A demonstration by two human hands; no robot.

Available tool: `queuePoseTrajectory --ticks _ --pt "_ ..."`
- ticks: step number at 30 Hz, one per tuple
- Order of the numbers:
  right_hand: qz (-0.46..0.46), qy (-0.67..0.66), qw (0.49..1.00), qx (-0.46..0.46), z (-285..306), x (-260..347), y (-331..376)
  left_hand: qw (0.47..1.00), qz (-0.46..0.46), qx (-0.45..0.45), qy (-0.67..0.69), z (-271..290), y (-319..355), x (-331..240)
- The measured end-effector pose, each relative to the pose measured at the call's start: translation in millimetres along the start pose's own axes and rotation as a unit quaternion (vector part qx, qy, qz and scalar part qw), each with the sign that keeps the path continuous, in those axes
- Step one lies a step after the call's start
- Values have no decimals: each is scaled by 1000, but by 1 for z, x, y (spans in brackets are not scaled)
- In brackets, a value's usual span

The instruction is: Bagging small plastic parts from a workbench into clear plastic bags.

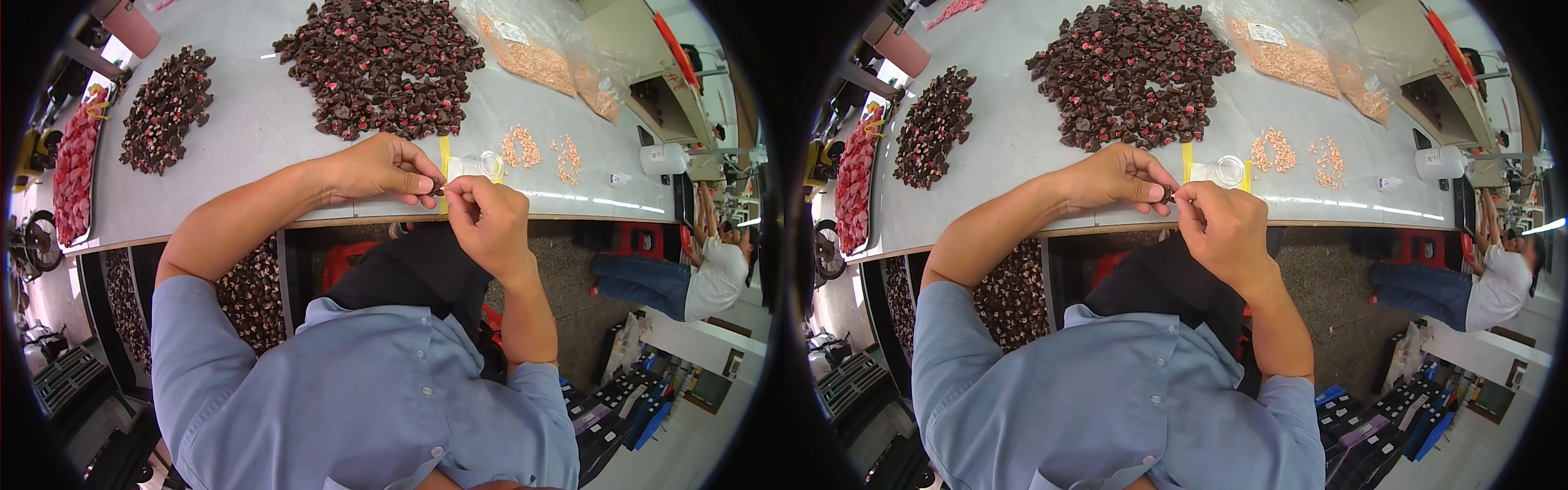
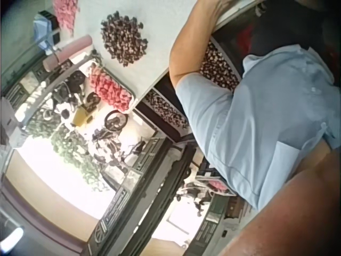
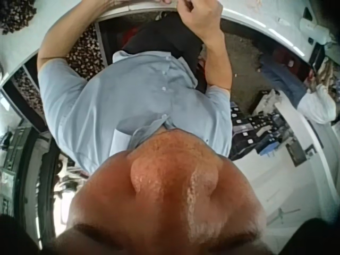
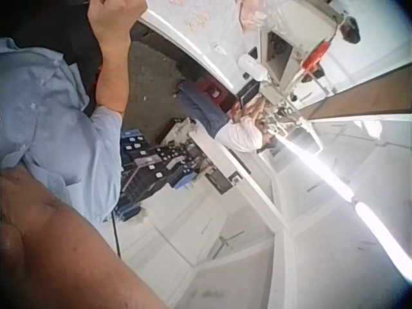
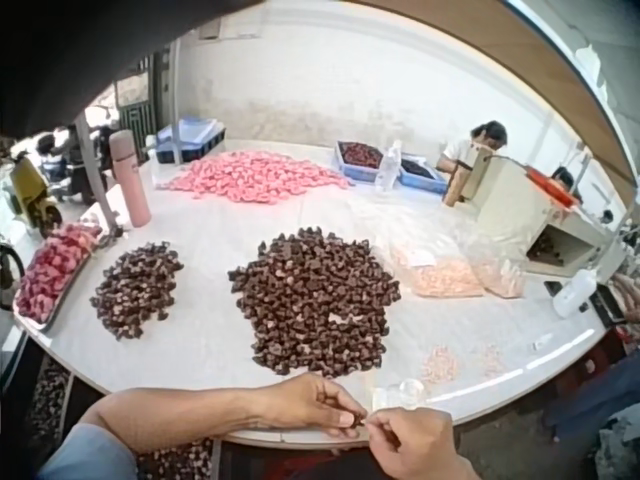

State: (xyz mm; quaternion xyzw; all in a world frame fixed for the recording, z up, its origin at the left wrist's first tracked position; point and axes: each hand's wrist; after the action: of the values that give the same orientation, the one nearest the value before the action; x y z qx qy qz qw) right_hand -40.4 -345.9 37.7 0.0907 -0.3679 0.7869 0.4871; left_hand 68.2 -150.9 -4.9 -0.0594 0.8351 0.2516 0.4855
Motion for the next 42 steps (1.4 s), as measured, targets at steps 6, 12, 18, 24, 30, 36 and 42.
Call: queuePoseTrajectory --ticks 6,12,18,24,30,36,42 --pt "20 19 1000 -11 -10 0 1 1000 -2 -4 8 0 1 1" --pt "47 78 995 -32 -18 4 9 1000 0 -15 13 1 -1 3" --pt "-183 -60 958 -212 26 -18 26 1000 5 -13 -3 -6 1 -5" --pt "-283 89 926 -234 85 -109 57 999 22 -45 0 -4 5 -2" --pt "-321 197 923 -81 97 -128 57 998 38 -42 0 -4 1 -6" --pt "-336 287 897 -15 100 -130 45 998 40 -40 -4 -6 1 -5" --pt "-340 296 893 16 89 -141 43 999 31 -41 -7 -5 4 -2"
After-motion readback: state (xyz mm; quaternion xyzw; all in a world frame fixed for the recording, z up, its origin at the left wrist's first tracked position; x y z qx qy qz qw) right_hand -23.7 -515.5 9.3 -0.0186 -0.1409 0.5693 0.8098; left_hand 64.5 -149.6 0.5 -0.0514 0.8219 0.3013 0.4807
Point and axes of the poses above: each hand's wrist, its own y-axis away from the middle knuckle, its own z-axis out of the back of the hand, x = y × z, and after that the axes turned 5 degrees about z, right-handed
